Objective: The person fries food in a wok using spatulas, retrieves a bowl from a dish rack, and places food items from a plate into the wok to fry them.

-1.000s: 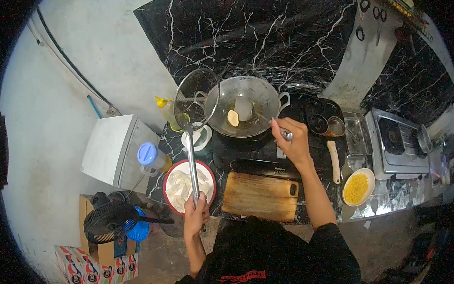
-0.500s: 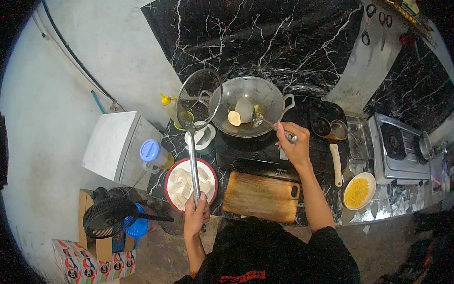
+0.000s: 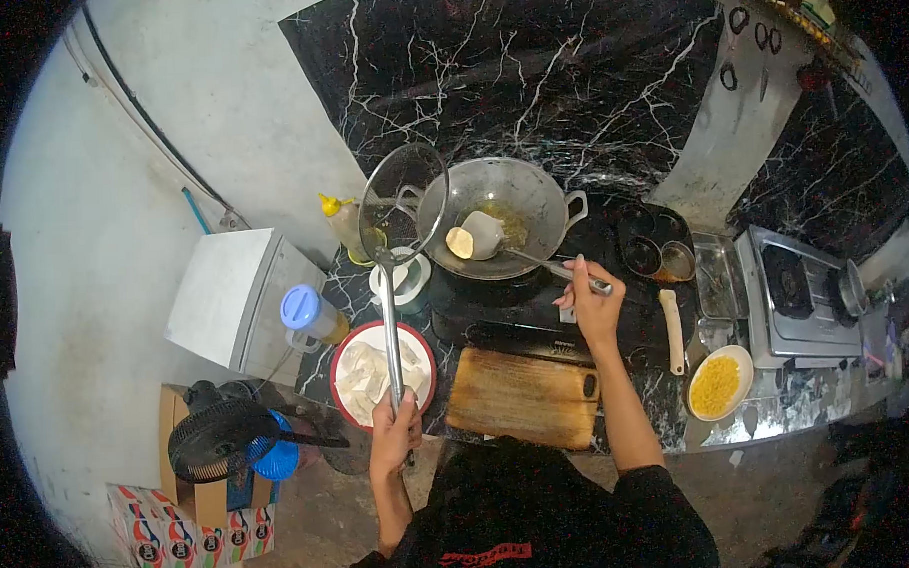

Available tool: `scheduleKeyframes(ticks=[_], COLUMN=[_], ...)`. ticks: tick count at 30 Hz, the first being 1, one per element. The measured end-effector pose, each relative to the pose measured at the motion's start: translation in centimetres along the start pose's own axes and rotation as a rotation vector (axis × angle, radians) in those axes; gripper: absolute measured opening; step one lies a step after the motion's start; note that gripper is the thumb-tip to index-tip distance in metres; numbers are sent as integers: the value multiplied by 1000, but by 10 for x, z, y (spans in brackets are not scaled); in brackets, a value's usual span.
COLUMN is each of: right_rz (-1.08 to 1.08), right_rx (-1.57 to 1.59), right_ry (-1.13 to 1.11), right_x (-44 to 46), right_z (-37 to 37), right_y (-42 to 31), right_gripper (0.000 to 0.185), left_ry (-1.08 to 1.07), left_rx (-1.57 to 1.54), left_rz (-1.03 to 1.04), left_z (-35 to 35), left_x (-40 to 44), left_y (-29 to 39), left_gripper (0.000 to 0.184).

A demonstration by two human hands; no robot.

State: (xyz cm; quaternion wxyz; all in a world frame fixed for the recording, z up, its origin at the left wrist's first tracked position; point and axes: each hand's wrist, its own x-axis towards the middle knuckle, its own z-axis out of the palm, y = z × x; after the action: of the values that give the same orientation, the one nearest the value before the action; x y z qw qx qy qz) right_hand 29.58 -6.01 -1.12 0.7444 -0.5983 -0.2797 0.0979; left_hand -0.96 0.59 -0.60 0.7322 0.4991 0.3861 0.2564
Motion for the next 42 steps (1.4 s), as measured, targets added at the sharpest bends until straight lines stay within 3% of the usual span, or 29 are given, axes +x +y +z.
scheduleKeyframes(ticks=[7,9,18,42], right_rz=[-69,-265,-635,-584], right_rx=[-111,-263,-569,-548], right_ry=[-39,-139,-351,-382], right_x=[1,1,9,4], right_z=[-9,-11,-17,-10], right_y=[-10,-17,-41,-44], right_gripper=[22,14,9,10], left_ry=[6,-6,-23,6], left_rx=[9,36,52,23], left_rz=[-18,19,-17,-47], left_z=[1,1,5,5], left_x=[3,5,9,5], left_y=[3,1,0,3], left_gripper=[21,20,18,18])
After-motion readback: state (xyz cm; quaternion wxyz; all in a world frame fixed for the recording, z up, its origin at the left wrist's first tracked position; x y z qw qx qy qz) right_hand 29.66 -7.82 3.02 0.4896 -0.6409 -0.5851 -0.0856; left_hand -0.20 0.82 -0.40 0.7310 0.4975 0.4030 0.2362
